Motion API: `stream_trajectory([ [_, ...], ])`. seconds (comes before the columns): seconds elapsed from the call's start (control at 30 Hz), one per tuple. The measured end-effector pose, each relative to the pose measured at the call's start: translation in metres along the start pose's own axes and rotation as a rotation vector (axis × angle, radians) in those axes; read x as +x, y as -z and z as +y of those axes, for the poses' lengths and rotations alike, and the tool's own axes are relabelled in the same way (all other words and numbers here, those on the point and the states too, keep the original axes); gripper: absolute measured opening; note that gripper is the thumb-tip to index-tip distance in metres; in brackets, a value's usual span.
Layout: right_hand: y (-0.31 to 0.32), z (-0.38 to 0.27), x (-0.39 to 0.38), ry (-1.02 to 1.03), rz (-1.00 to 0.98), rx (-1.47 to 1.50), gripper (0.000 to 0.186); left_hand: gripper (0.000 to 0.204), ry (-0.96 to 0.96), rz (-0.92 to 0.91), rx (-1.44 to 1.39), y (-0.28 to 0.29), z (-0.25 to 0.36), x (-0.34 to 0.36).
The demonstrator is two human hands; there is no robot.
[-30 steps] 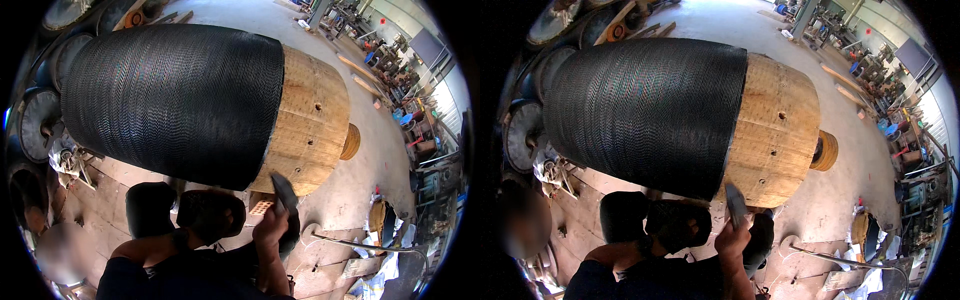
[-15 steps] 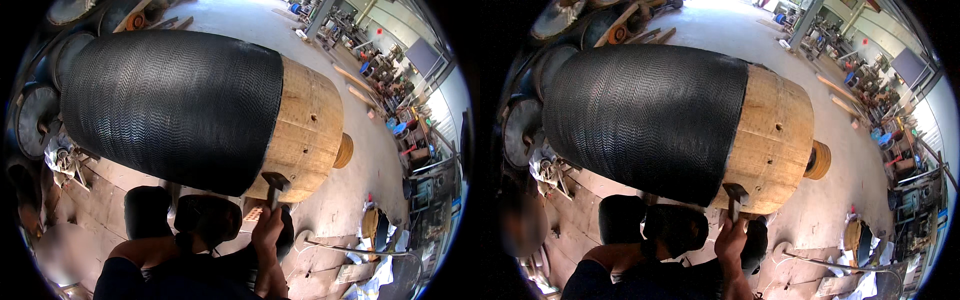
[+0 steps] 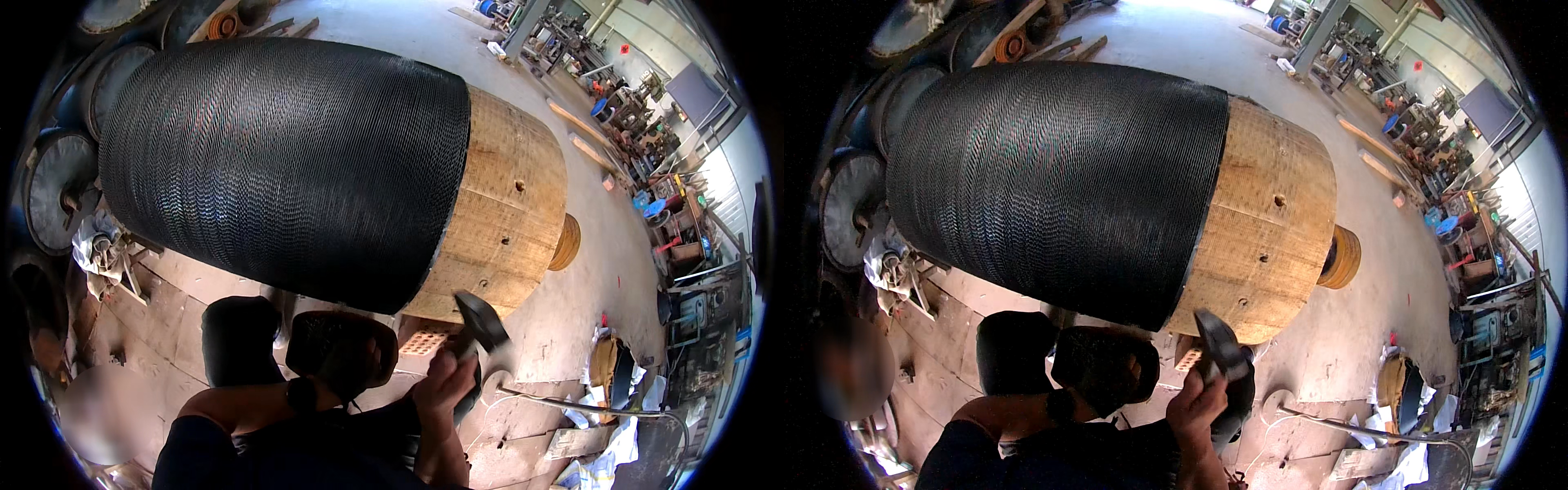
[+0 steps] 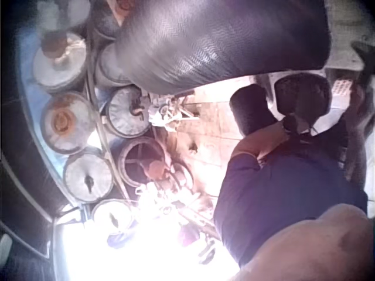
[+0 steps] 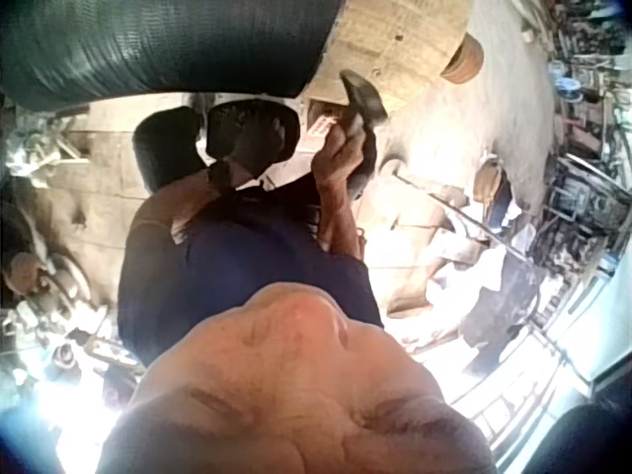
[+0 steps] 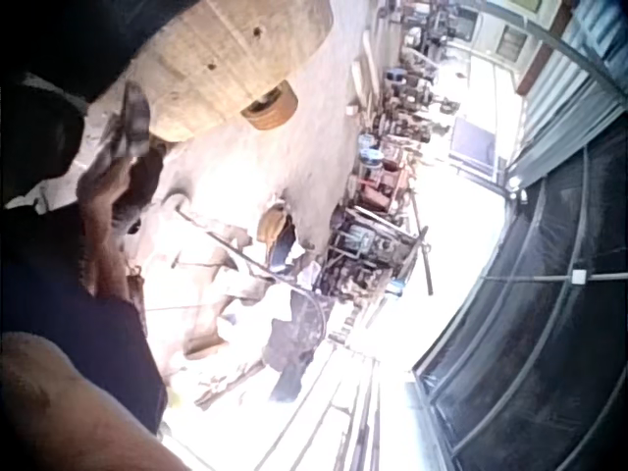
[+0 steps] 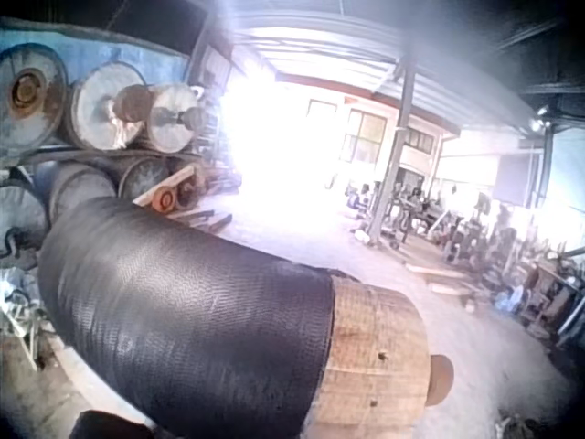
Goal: The person hammers small pins or nails into the side of a large cylindrical wooden object wrapped in a textured black material. The person holds the pins in place by hand and strikes them with a hammer.
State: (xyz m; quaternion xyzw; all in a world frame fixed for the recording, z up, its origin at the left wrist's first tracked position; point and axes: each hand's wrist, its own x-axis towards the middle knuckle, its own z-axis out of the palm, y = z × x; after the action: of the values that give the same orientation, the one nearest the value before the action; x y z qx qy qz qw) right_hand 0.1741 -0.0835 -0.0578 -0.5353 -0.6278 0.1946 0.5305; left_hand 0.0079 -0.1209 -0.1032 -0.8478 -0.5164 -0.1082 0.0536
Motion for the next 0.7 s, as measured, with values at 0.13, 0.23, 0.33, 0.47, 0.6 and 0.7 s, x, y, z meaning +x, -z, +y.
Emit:
stream_trajectory([
  [0.13,-0.009,0.017,0.015,0.204,-0.026,-0.292,0.026,0.02,0.004,0.017,0.014,-0.004,0.002,-0.002],
  [0.23,-0.014,0.026,0.013,-0.014,-0.196,-0.295,0.02,0.02,0.024,0.078,0.002,-0.011,-0.001,-0.001],
  [0.33,-0.007,0.006,0.005,-0.039,-0.086,-0.054,0.02,0.02,0.077,0.169,-0.089,-0.018,-0.005,-0.001],
  [0.47,-0.004,0.002,0.005,0.096,0.007,-0.132,0.018,0.019,0.01,0.259,-0.163,-0.006,-0.009,-0.007],
  [0.6,-0.017,0.032,0.001,-0.074,-0.185,-0.353,0.019,0.019,0.262,0.06,-0.765,-0.004,-0.017,0.005],
  [0.7,-0.007,0.008,-0.005,-0.057,-0.08,-0.166,0.017,0.02,0.259,0.054,-0.923,-0.02,-0.035,0.012],
])
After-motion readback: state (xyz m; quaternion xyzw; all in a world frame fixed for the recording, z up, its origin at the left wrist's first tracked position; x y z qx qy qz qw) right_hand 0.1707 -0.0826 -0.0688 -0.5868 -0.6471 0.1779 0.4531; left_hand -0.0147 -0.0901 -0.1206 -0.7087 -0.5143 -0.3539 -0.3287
